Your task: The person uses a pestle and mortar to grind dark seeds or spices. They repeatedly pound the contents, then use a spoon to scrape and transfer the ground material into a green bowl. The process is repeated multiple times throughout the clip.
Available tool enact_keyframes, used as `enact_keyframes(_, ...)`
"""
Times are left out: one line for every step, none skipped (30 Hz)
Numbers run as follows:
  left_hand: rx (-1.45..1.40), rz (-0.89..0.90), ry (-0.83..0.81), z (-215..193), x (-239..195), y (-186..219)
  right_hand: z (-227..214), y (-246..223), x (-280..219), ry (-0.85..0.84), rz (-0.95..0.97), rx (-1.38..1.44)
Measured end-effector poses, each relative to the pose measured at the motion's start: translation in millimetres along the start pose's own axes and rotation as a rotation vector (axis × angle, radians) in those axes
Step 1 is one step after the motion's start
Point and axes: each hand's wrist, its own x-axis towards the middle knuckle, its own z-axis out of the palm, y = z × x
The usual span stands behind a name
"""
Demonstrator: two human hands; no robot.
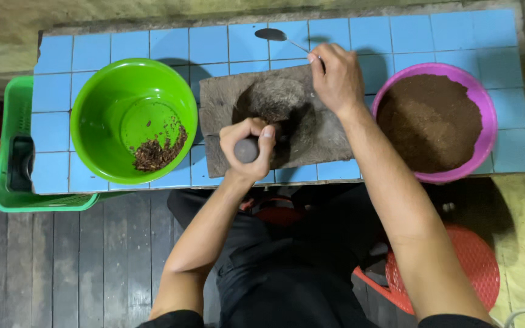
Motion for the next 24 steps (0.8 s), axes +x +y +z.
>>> enact_keyframes(0.0, 0.015, 0.009, -1, -5, 2, 2, -1, -4, -0.009, 0.011, 0.011)
enact_keyframes(0.0, 0.03, 0.019, -3, -9, 5, 3, -2, -8, -0.018, 0.021, 0.021)
enact_keyframes(0.004, 0.041, 0.022, -4, -9, 7, 4, -2, -5, -0.011, 0.011, 0.023)
enact_keyframes(-0.03, 0.059, 0.05, -5, -9, 8, 4, -2, -2, -0.009, 0.005, 0.011)
enact_keyframes(-0.068, 0.067, 0.075, -6, -13, 11, 3, -2, -5, -0.012, 0.007, -0.002)
enact_keyframes(-0.066, 0.069, 0.076, -9, -17, 10, 3, -5, -6, -0.011, 0.005, -0.001)
enact_keyframes(-0.099, 0.066, 0.099, -10, -19, 7, 2, -5, -6, -0.007, -0.001, -0.003)
enact_keyframes(-0.131, 0.064, 0.122, -12, -21, 4, 1, -6, -5, -0.002, -0.007, -0.005)
enact_keyframes(-0.132, 0.065, 0.124, -14, -15, 9, 1, -6, -6, -0.003, -0.009, -0.006)
enact_keyframes(-0.062, 0.052, 0.061, -16, -9, 13, 1, -5, -7, -0.015, 0.004, -0.003)
enact_keyframes(0.011, 0.04, -0.002, -20, -3, 17, 3, -4, -7, -0.027, 0.016, 0.002)
enact_keyframes(0.013, 0.041, 0.001, -20, 5, 27, 2, -5, -5, -0.027, 0.012, 0.004)
enact_keyframes(0.075, 0.054, -0.054, -20, 11, 36, 1, -6, -6, -0.017, 0.007, 0.005)
enact_keyframes(0.136, 0.067, -0.108, -19, 18, 45, 1, -6, -7, -0.008, 0.003, 0.006)
enact_keyframes(0.135, 0.06, -0.113, -18, 20, 54, 2, -5, -7, -0.01, 0.01, 0.008)
enact_keyframes(0.101, 0.135, -0.145, -17, 23, 62, 3, -4, -7, -0.012, 0.013, -0.001)
enact_keyframes(0.065, 0.21, -0.177, -16, 25, 70, 4, -2, -7, -0.015, 0.016, -0.011)
enact_keyframes(0.062, 0.204, -0.181, -12, 24, 64, 3, -5, -7, -0.017, 0.024, -0.011)
enact_keyframes(0.01, 0.277, -0.185, -8, 23, 58, 1, -7, -6, -0.032, 0.041, -0.005)
enact_keyframes(-0.042, 0.349, -0.187, -5, 22, 53, -1, -9, -5, -0.048, 0.058, 0.001)
enact_keyframes(-0.042, 0.347, -0.185, -2, 14, 32, -1, -8, -5, -0.051, 0.057, 0.001)
enact_keyframes(-0.036, 0.275, -0.187, 0, 6, 11, -1, -7, -5, -0.033, 0.014, 0.018)
enact_keyframes(-0.029, 0.205, -0.188, 3, -3, -9, -1, -6, -5, -0.016, -0.032, 0.035)
enact_keyframes(-0.027, 0.204, -0.185, 1, -7, -5, -2, -9, -6, -0.018, -0.034, 0.037)
